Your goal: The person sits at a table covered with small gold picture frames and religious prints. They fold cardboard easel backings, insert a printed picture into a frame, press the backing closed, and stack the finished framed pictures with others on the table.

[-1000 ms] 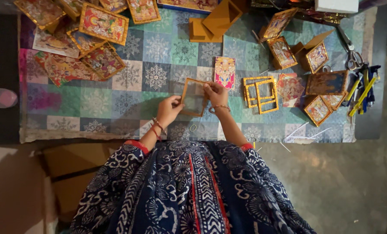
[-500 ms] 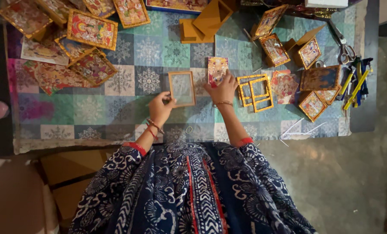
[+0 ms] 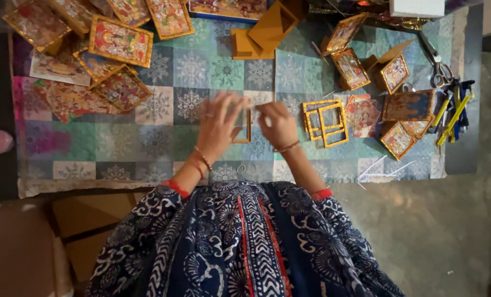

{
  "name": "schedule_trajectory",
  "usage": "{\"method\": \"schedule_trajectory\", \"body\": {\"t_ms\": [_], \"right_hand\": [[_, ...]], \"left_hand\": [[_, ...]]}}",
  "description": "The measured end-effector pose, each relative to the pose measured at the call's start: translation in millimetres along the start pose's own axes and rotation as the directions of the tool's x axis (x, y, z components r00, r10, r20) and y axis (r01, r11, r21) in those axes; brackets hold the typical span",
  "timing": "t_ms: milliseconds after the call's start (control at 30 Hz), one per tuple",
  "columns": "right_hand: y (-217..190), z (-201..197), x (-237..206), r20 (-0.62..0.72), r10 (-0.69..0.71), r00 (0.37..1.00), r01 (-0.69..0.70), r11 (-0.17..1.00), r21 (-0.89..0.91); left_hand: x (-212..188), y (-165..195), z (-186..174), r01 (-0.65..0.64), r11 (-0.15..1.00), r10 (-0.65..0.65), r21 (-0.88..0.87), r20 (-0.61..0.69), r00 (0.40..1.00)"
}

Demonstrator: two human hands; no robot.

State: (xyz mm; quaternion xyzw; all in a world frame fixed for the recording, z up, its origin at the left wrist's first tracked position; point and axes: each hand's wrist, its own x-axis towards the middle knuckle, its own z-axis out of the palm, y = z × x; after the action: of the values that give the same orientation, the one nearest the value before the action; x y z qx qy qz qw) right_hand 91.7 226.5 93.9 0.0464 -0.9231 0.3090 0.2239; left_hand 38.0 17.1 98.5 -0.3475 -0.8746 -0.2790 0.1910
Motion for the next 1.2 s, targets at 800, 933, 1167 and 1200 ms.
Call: {"method": "schedule_trajectory", "body": {"t_ms": [800,933,1167,1200], "right_hand": [[23.8,85.5,-52.8,0.29,0.686,0.667,-0.742,0.573,0.348],[20.5,86.8,-42.3,0.191,0.729,0.658,-0.75,0.61,0.257],[18.3,91.5,-35.1,0.026,0.637,0.77,-0.632,0.756,0.171],[17.7,91.6,-35.7,0.01,0.628,0.778,-0.62,0.766,0.171]], "left_hand": [[-90.0,-44.4,79.2,0.606,0.611,-0.574,-0.509,0.242,0.782],[-91.2,-41.6,80.5,0.671,0.516,-0.599,-0.533,0.335,0.727],[-91.4,-41.6,81.1,0.642,0.541,-0.596,-0.543,0.291,0.748],[-91.5,-40.9,80.7,0.655,0.541,-0.602,-0.527,0.301,0.739]]}}
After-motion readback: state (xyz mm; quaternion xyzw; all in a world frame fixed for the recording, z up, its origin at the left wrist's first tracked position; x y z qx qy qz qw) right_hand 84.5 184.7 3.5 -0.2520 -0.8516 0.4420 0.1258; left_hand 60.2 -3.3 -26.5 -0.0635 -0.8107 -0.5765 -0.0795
